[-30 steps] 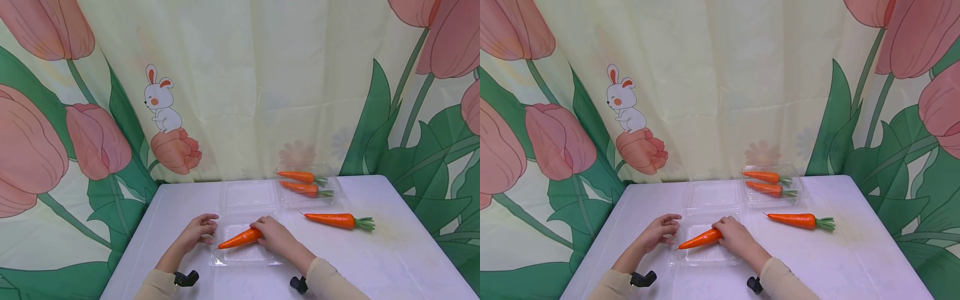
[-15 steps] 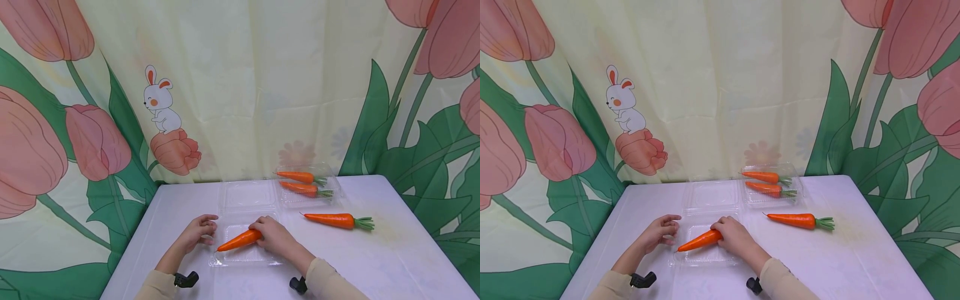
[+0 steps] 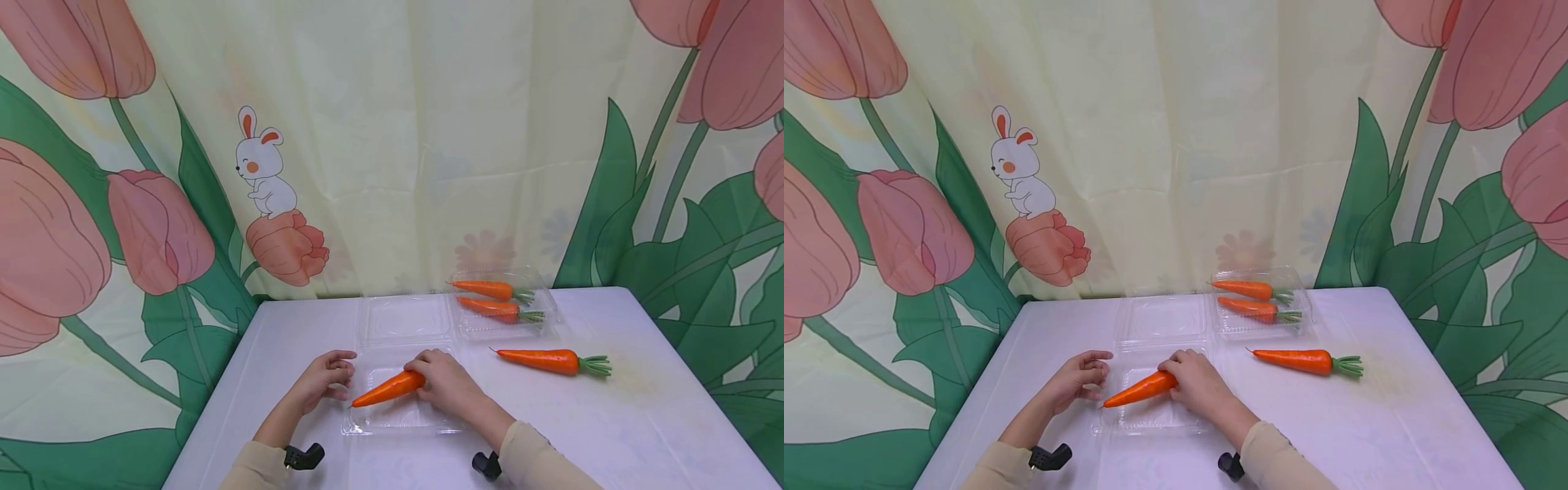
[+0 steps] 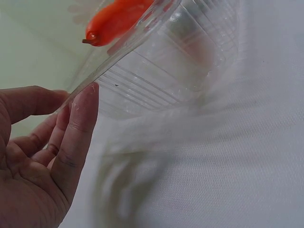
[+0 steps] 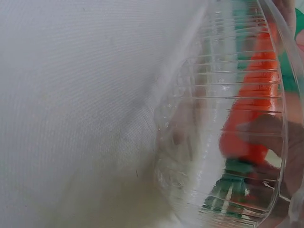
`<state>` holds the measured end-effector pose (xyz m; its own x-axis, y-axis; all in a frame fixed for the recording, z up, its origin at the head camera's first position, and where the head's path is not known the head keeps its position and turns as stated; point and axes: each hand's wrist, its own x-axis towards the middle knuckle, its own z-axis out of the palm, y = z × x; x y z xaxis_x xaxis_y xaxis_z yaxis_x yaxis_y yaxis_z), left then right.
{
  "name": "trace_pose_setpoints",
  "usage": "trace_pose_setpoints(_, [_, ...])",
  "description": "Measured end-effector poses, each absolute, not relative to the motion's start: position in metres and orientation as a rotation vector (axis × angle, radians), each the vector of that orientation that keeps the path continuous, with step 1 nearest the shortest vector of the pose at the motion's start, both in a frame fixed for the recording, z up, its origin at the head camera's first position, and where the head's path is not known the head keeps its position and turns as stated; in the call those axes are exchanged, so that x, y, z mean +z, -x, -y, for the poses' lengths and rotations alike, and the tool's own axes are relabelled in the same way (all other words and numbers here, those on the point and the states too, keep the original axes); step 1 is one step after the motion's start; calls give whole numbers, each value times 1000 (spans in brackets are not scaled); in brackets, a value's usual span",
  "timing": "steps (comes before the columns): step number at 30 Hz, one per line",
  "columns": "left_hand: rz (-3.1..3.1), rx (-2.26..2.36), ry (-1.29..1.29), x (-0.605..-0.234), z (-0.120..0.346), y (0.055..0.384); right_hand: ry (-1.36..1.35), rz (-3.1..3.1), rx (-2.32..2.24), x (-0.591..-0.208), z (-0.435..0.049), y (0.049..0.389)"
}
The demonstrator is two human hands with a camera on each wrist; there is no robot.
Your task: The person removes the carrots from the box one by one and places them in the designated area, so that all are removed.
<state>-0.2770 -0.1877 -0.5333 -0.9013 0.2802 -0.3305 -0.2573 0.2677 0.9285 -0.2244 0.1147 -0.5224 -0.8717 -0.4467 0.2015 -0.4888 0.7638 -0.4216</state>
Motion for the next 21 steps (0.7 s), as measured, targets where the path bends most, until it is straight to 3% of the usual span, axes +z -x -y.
trace_pose_setpoints(21, [-2109, 1673, -13, -533, 187, 277, -710, 2832, 662, -514, -115, 225])
